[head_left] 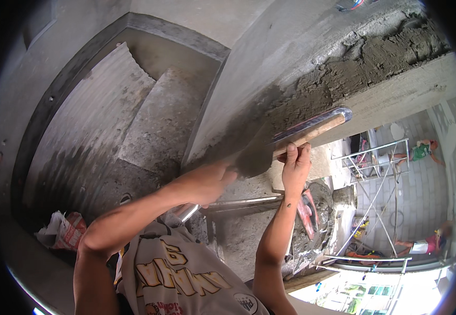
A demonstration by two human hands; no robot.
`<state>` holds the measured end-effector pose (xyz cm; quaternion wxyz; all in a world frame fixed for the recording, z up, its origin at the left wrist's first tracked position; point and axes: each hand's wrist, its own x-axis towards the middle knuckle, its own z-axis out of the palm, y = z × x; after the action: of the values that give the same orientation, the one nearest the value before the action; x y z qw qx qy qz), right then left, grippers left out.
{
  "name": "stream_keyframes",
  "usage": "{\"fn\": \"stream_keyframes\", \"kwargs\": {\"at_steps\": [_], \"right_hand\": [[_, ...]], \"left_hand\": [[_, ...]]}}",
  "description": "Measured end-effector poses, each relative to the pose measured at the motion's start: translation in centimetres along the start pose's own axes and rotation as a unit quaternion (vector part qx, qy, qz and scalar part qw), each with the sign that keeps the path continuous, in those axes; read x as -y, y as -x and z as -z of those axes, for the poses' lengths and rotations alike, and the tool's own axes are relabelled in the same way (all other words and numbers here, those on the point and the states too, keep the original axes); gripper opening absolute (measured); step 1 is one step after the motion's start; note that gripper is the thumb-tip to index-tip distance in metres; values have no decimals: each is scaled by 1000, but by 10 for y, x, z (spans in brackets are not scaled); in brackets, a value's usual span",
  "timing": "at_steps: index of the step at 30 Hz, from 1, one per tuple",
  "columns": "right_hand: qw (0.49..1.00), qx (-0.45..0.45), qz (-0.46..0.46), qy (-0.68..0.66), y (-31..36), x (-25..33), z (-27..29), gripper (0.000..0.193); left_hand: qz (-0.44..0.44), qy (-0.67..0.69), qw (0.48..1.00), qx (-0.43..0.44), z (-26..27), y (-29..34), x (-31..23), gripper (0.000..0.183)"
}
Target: The person applies wet cement to a vertical wall using a trowel and a long straightedge. They repeatedly scoop material from a nearby pile, spread it onto the wall surface, and smooth it with the straightedge to create a flat finish.
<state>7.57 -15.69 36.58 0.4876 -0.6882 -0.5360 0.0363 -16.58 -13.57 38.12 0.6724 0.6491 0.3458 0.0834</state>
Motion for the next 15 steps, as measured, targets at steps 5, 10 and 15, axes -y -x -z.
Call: {"fn": "stream_keyframes", "kwargs": {"at_steps": [5, 10, 15], "right_hand": [[1000, 2, 11, 1, 0, 4, 0, 21], [992, -15, 73, 105, -1, 5, 0, 16], [980, -11, 140, 143, -4, -14, 9, 18]], "left_hand": [[-23, -17, 1000, 3, 5, 0, -10, 51], [-65, -45, 997, -16, 11, 8, -39, 49], [-180, -46, 982, -41, 10, 19, -51, 45]]}}
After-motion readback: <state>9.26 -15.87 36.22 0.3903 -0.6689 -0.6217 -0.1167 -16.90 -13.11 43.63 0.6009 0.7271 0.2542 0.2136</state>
